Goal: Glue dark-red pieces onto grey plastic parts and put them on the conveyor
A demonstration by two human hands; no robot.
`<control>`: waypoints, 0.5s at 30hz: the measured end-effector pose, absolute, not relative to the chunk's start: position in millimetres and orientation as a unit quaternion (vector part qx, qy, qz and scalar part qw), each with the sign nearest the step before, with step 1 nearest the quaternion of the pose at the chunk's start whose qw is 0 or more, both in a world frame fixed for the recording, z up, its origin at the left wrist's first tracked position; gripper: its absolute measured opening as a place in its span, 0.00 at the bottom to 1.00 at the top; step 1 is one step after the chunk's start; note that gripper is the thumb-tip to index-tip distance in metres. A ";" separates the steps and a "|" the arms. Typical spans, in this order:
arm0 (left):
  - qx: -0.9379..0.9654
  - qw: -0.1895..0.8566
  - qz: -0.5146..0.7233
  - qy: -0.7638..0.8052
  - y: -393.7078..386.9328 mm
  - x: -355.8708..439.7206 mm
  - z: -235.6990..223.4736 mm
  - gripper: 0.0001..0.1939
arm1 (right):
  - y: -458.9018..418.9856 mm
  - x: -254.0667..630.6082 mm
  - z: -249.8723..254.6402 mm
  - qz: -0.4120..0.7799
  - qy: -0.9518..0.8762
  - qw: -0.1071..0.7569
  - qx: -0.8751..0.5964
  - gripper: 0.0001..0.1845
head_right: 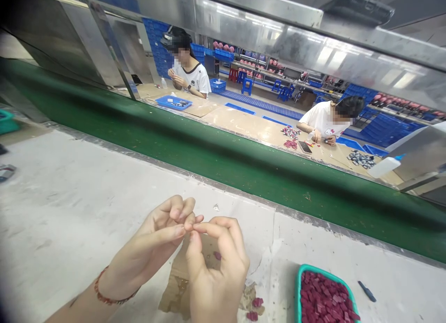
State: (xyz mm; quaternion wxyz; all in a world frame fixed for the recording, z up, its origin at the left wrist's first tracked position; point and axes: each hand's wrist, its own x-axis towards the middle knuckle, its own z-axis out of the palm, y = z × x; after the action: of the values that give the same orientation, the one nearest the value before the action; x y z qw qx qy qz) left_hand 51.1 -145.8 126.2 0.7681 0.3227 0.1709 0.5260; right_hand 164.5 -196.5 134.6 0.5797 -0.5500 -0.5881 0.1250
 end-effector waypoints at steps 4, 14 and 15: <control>0.281 0.804 0.496 0.169 -145.0 51.9 129.1 0.14 | -195.4 164.8 134.2 0.129 -0.578 0.594 -0.544 0.07; 0.186 0.857 0.450 0.170 -144.7 53.0 127.3 0.14 | -190.4 165.2 129.0 0.138 -0.561 0.601 -0.552 0.06; 0.181 0.861 0.445 0.168 -144.5 53.1 127.1 0.14 | -190.4 165.4 129.2 0.140 -0.561 0.600 -0.552 0.06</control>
State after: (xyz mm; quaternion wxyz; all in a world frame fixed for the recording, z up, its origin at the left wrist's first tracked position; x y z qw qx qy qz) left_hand 53.1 -144.5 127.1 0.8607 0.1814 0.1683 0.4449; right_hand 165.4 -190.4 129.2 0.6004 -0.5522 -0.5613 0.1395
